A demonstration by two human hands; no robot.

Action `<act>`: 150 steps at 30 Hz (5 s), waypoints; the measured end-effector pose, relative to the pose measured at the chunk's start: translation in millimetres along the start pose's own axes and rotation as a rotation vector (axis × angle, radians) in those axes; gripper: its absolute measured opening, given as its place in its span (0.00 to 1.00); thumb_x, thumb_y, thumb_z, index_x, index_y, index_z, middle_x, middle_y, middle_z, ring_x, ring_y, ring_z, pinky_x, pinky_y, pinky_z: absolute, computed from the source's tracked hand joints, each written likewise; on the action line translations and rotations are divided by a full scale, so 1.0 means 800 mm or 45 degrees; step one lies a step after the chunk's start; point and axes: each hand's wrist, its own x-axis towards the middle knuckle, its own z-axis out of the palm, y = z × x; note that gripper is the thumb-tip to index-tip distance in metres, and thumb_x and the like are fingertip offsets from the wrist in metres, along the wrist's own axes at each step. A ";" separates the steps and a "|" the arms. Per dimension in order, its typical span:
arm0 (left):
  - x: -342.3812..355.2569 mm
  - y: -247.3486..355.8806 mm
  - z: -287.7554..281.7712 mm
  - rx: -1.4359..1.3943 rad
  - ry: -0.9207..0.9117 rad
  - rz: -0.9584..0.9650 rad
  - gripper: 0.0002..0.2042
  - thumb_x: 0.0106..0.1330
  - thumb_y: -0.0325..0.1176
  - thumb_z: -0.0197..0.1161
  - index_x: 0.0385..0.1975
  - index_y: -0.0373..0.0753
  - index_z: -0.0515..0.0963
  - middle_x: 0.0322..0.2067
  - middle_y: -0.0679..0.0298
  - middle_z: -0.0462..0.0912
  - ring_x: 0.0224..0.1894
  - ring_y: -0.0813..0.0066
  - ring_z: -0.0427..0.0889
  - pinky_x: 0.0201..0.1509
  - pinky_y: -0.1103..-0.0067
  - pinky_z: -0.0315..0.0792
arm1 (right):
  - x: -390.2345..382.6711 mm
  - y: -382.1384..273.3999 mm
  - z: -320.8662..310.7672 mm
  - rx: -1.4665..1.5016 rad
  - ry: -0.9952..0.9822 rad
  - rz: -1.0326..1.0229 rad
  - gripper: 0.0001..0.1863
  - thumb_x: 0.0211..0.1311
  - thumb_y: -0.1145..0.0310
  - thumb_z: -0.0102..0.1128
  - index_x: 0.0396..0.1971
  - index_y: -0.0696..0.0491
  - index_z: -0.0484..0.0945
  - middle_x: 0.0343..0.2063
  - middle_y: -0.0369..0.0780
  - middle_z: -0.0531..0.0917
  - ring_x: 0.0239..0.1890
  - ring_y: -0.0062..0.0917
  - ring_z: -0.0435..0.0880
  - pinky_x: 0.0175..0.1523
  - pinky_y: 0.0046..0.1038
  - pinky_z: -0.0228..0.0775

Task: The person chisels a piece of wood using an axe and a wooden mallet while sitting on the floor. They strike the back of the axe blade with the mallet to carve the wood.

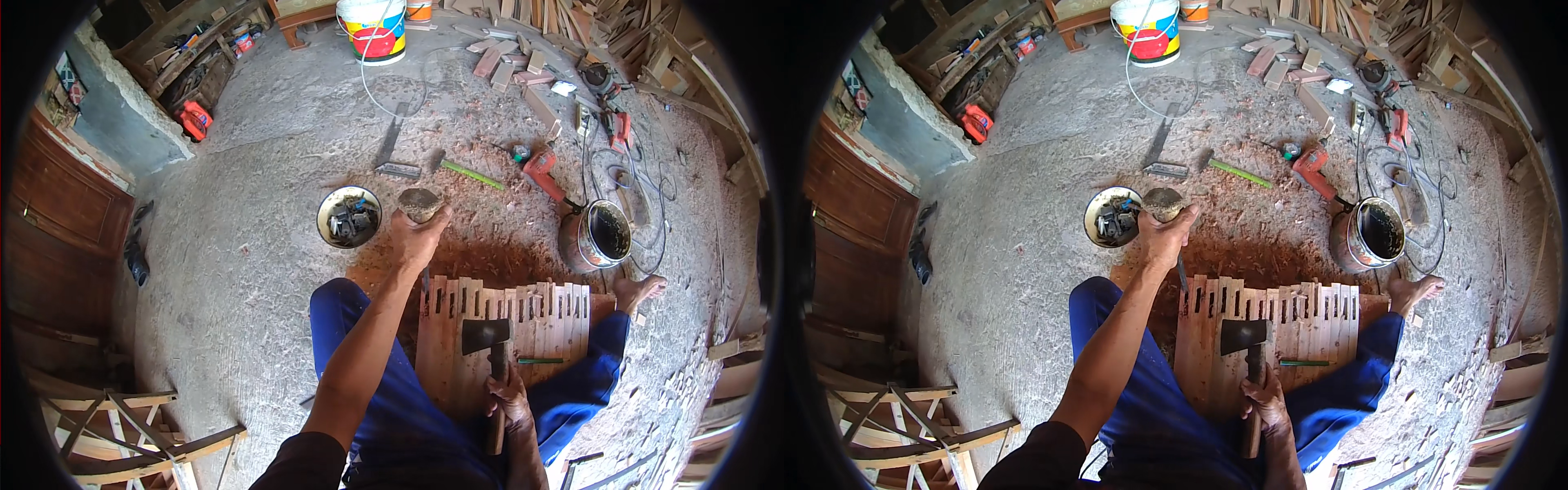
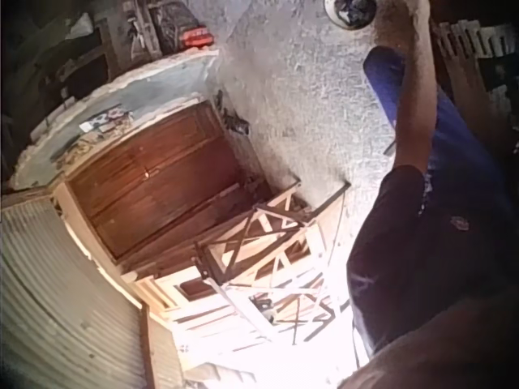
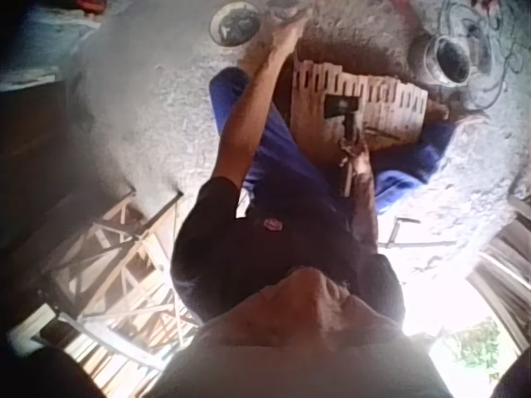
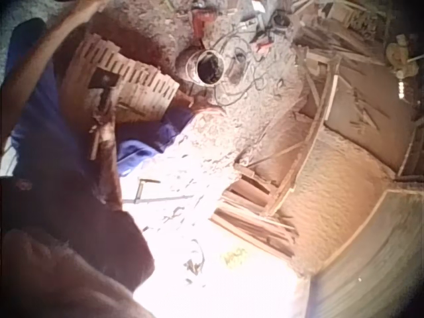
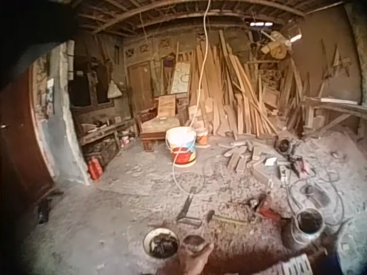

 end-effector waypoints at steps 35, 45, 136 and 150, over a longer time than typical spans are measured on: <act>0.021 -0.026 0.013 0.640 -0.162 -0.333 0.06 0.60 0.26 0.67 0.34 0.32 0.83 0.27 0.60 0.87 0.28 0.78 0.83 0.33 0.77 0.76 | 0.183 -0.307 0.268 -2.670 -0.472 -0.384 0.17 0.61 0.74 0.55 0.50 0.57 0.66 0.31 0.47 0.83 0.34 0.36 0.86 0.42 0.41 0.81; 0.035 -0.082 0.012 0.556 0.032 -0.159 0.09 0.58 0.30 0.70 0.36 0.34 0.81 0.29 0.56 0.86 0.29 0.66 0.84 0.37 0.72 0.76 | 0.249 -0.298 0.275 -2.957 -0.263 -0.480 0.10 0.68 0.70 0.54 0.46 0.53 0.71 0.31 0.44 0.82 0.34 0.32 0.85 0.43 0.38 0.81; -0.424 -0.023 -0.347 1.629 -0.168 -0.368 0.22 0.56 0.32 0.66 0.52 0.44 0.73 0.47 0.49 0.77 0.50 0.44 0.76 0.52 0.55 0.72 | 0.001 -0.021 -0.023 -0.695 -0.230 0.329 0.25 0.65 0.58 0.65 0.55 0.56 0.70 0.30 0.39 0.82 0.20 0.23 0.81 0.20 0.26 0.74; -0.174 0.008 -0.445 1.871 0.395 0.399 0.13 0.61 0.29 0.56 0.46 0.37 0.69 0.37 0.46 0.78 0.39 0.42 0.78 0.46 0.57 0.72 | -0.026 -0.015 0.002 -0.429 -0.101 0.039 0.24 0.62 0.61 0.66 0.52 0.56 0.68 0.27 0.37 0.78 0.19 0.19 0.77 0.21 0.24 0.71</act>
